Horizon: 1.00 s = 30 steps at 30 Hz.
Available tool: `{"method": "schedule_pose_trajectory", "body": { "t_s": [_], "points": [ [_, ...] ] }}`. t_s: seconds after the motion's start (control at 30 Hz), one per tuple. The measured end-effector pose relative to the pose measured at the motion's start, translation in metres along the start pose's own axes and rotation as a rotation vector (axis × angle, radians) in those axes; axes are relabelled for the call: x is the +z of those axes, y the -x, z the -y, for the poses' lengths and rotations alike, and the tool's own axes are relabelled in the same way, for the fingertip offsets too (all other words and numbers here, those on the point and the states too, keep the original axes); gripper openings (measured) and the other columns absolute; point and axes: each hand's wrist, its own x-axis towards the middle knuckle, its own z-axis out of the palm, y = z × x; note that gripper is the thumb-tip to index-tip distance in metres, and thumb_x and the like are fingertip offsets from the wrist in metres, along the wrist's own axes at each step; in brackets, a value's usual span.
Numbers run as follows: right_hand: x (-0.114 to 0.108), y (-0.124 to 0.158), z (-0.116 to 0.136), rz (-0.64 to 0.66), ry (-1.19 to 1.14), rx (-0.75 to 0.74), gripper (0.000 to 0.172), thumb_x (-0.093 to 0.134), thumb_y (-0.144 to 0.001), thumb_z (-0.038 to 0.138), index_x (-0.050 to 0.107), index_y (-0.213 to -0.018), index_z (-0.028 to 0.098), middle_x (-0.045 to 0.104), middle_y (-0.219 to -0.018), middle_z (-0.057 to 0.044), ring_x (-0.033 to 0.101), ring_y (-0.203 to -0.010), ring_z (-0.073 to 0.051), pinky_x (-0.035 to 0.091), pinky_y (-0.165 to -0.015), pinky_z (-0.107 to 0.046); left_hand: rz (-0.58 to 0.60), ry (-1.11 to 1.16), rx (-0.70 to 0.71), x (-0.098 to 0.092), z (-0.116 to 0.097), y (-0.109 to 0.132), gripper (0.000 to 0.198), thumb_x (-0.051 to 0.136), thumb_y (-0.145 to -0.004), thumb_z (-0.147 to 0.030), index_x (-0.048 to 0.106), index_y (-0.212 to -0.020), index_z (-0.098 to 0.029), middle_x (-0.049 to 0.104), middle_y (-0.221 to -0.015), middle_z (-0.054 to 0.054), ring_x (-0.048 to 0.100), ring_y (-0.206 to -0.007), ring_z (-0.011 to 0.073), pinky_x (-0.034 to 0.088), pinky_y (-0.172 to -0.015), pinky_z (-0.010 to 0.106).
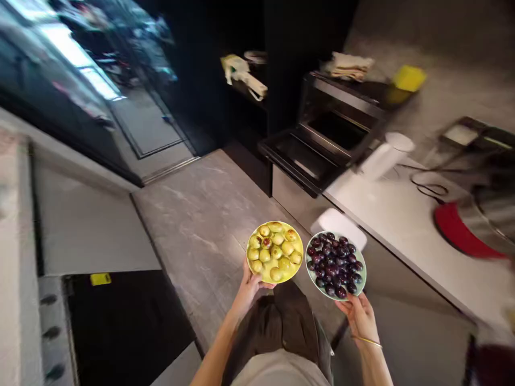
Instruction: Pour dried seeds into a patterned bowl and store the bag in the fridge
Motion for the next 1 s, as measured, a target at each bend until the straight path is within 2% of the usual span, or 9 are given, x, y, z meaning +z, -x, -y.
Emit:
{"method": "schedule_pose_trajectory", "body": {
  "t_s": [0.13,0.23,0.37,0.47,0.63,0.77,0.87,1.0],
  "points": [
    [0.093,-0.056,0.019,0.165,0.105,0.01,0.044,0.083,-0.056,0.031,0.059,-0.091,0.018,0.073,-0.08,0.001,0.069,-0.067,-0.016,0.059,-0.063,-0.028,-0.128,0.101,0.109,-0.036,-0.038,-0.028,0.095,0.068,-0.074,-0.029,0.004,-0.142,-0.04,0.033,-0.143,0.013,0.065,-0.084,0.0194,0.058,-0.069,0.037],
    [0.17,-0.097,0.035,0.299,0.197,0.053,0.048,0.083,-0.055,0.03,0.059,-0.095,0.019,0.073,-0.083,0.001,0.07,-0.07,-0.017,0.059,-0.064,-0.028,-0.272,0.176,0.176,-0.058,-0.066,-0.048,0.097,0.07,-0.073,-0.029,0.004,-0.143,-0.041,0.031,-0.144,0.013,0.066,-0.082,0.0202,0.058,-0.07,0.038],
    [0.285,-0.149,0.053,0.479,0.363,0.106,0.05,0.084,-0.054,0.032,0.059,-0.096,0.019,0.073,-0.082,0.001,0.07,-0.071,-0.019,0.059,-0.065,-0.029,-0.495,0.315,0.28,-0.081,-0.101,-0.075,0.102,0.07,-0.072,-0.028,-0.002,-0.143,-0.04,0.035,-0.142,0.015,0.067,-0.076,0.0203,0.059,-0.066,0.039],
    [0.38,-0.182,0.054,0.618,0.489,0.14,0.05,0.084,-0.053,0.032,0.06,-0.095,0.018,0.073,-0.08,0.001,0.07,-0.069,-0.018,0.059,-0.065,-0.029,-0.643,0.406,0.362,-0.106,-0.133,-0.097,0.103,0.07,-0.071,-0.028,-0.002,-0.144,-0.039,0.037,-0.14,0.016,0.068,-0.073,0.0202,0.059,-0.065,0.039],
    [0.533,-0.211,0.019,0.79,0.583,0.188,0.047,0.084,-0.053,0.031,0.061,-0.092,0.018,0.073,-0.079,0.001,0.07,-0.067,-0.017,0.059,-0.065,-0.028,-0.751,0.481,0.448,-0.169,-0.197,-0.132,0.102,0.07,-0.073,-0.03,-0.002,-0.144,-0.039,0.032,-0.144,0.017,0.068,-0.073,0.02,0.059,-0.068,0.039],
    [0.637,-0.216,-0.024,0.839,0.575,0.204,0.046,0.082,-0.056,0.03,0.061,-0.095,0.018,0.073,-0.083,0.0,0.07,-0.07,-0.017,0.059,-0.067,-0.028,-0.81,0.516,0.49,-0.234,-0.258,-0.165,0.104,0.072,-0.071,-0.031,-0.001,-0.145,-0.037,0.036,-0.143,0.018,0.068,-0.071,0.0197,0.058,-0.067,0.038],
    [0.71,-0.215,-0.051,0.842,0.557,0.237,0.047,0.081,-0.057,0.031,0.06,-0.097,0.018,0.073,-0.083,-0.001,0.07,-0.07,-0.018,0.058,-0.068,-0.028,-0.829,0.501,0.502,-0.286,-0.312,-0.194,0.106,0.074,-0.068,-0.033,0.002,-0.145,-0.036,0.044,-0.137,0.018,0.069,-0.073,0.0226,0.058,-0.063,0.037],
    [0.809,-0.216,-0.075,0.831,0.516,0.23,0.044,0.081,-0.057,0.031,0.06,-0.094,0.017,0.073,-0.08,-0.001,0.07,-0.068,-0.017,0.058,-0.069,-0.028,-0.804,0.433,0.511,-0.355,-0.396,-0.238,0.105,0.074,-0.067,-0.034,0.004,-0.146,-0.035,0.054,-0.127,0.015,0.069,-0.074,0.0236,0.057,-0.064,0.036]
  ]
}}
